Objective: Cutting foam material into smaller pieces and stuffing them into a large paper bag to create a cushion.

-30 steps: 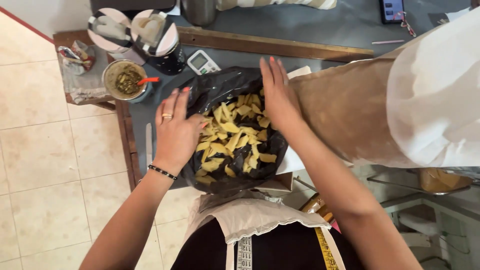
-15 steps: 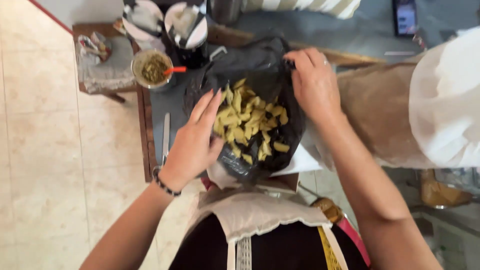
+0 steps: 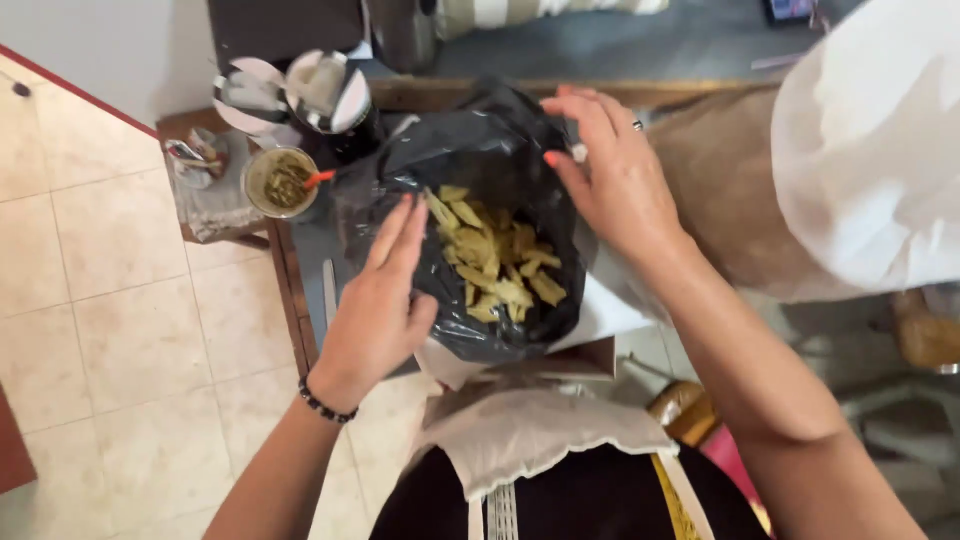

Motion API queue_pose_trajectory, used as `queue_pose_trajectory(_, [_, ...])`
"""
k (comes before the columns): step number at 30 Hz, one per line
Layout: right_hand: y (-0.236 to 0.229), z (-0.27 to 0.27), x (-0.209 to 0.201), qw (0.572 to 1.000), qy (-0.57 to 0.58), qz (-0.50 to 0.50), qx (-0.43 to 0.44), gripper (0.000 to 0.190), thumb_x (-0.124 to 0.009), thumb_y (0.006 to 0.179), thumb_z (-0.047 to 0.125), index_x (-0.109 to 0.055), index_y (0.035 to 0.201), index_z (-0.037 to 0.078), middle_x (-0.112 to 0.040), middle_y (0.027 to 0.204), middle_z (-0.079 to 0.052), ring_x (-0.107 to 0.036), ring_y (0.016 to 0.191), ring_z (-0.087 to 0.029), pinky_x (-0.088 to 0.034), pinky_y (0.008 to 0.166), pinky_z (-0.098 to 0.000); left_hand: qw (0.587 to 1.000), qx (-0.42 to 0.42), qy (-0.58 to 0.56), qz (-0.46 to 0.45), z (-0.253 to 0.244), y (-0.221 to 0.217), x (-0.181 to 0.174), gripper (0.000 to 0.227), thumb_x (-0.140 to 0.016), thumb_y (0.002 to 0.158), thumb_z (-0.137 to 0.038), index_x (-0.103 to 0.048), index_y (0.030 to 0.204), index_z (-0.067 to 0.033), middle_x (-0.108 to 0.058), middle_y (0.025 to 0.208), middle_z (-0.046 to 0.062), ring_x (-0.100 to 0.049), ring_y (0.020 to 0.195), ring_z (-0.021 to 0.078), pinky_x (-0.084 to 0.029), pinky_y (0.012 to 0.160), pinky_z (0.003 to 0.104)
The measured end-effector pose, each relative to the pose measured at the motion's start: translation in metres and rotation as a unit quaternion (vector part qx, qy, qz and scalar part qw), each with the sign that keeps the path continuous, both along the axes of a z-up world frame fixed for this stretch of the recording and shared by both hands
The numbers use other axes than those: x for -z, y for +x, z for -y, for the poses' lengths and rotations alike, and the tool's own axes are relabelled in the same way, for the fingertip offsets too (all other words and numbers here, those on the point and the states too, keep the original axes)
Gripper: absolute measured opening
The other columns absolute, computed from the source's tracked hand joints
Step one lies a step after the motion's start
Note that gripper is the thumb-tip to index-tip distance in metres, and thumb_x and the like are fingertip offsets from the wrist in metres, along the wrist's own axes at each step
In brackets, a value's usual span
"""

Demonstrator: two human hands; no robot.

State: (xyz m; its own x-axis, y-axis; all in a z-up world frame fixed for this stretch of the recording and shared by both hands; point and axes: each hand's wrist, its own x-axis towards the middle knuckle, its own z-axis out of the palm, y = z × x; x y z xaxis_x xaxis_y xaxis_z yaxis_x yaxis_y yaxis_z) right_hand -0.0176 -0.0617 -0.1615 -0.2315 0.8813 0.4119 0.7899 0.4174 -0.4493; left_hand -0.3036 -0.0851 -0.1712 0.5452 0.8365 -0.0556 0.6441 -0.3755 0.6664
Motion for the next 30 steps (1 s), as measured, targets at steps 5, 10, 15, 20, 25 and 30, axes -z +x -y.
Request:
queue_pose_trajectory(5, [0.020,0.081,0.082,0.999,0.036,-0.009,-0.031,0.021,-0.076,0.091,0.013,-0.066,0.110,0.011,-0.065,0.104,-0.014,-0.063,0.104,-0.039,-0.050,0.091,-0.0477,0.998,-0.044,-0.010,0.036,0.029,-0.012,0.011,0.086,-0.051,0.078,0.006,-0.027,0.160,-0.0061,-0.026,0.163,0.025,-0.053,0.116,0.0579,-0.053,0.085,0.060])
queue_pose_trajectory(10, [0.039,0.154,0.152,0.982,-0.150,0.114,-0.015,0.049,-0.075,0.080,0.047,-0.065,0.122,0.023,-0.057,0.137,-0.011,-0.066,0.099,-0.042,-0.053,0.086,-0.0528,0.982,-0.166,0.014,0.085,0.054,-0.022,0.054,0.074,-0.059,0.084,0.002,-0.042,0.155,-0.0096,-0.040,0.158,0.020,-0.072,0.079,0.0350,-0.059,0.059,0.040])
queue_pose_trajectory(15, [0.049,0.154,0.141,0.987,-0.001,0.149,0.067,0.012,-0.070,0.094,0.029,-0.071,0.106,0.029,-0.063,0.123,0.003,-0.070,0.097,-0.022,-0.057,0.080,-0.0290,0.972,-0.180,0.087,0.124,0.062,-0.015,0.054,0.066,-0.060,0.089,0.004,-0.046,0.153,-0.0054,-0.046,0.153,0.021,-0.060,0.066,0.0199,-0.055,0.055,0.030])
queue_pose_trajectory(20, [0.058,0.171,0.088,0.954,-0.057,0.291,0.043,0.003,-0.062,0.096,0.029,-0.063,0.099,0.030,-0.061,0.115,0.010,-0.067,0.086,-0.015,-0.056,0.068,-0.0255,0.979,-0.167,0.052,0.105,0.072,-0.004,0.054,0.073,-0.061,0.084,0.003,-0.041,0.154,-0.0037,-0.045,0.148,0.034,-0.064,0.070,0.0321,-0.056,0.057,0.041])
queue_pose_trajectory(25, [0.062,0.179,0.103,0.913,-0.146,0.370,0.089,0.022,-0.061,0.093,0.045,-0.065,0.101,0.024,-0.059,0.123,0.005,-0.074,0.066,-0.019,-0.060,0.061,-0.0288,0.952,-0.144,0.270,0.014,0.059,-0.008,0.070,0.035,-0.078,0.087,-0.022,-0.072,0.119,-0.0095,-0.057,0.141,0.016,-0.062,0.120,0.0321,-0.051,0.099,0.039])
queue_pose_trajectory(30, [0.034,0.161,0.108,0.916,-0.234,0.254,0.202,0.059,-0.058,0.094,0.057,-0.056,0.129,0.010,-0.069,0.100,-0.011,-0.075,0.071,-0.033,-0.060,0.064,-0.0433,0.946,-0.150,0.282,-0.053,0.012,-0.002,0.068,0.055,-0.082,0.087,-0.041,-0.057,0.122,-0.0066,-0.049,0.138,0.019,-0.064,0.109,0.0384,-0.053,0.091,0.048])
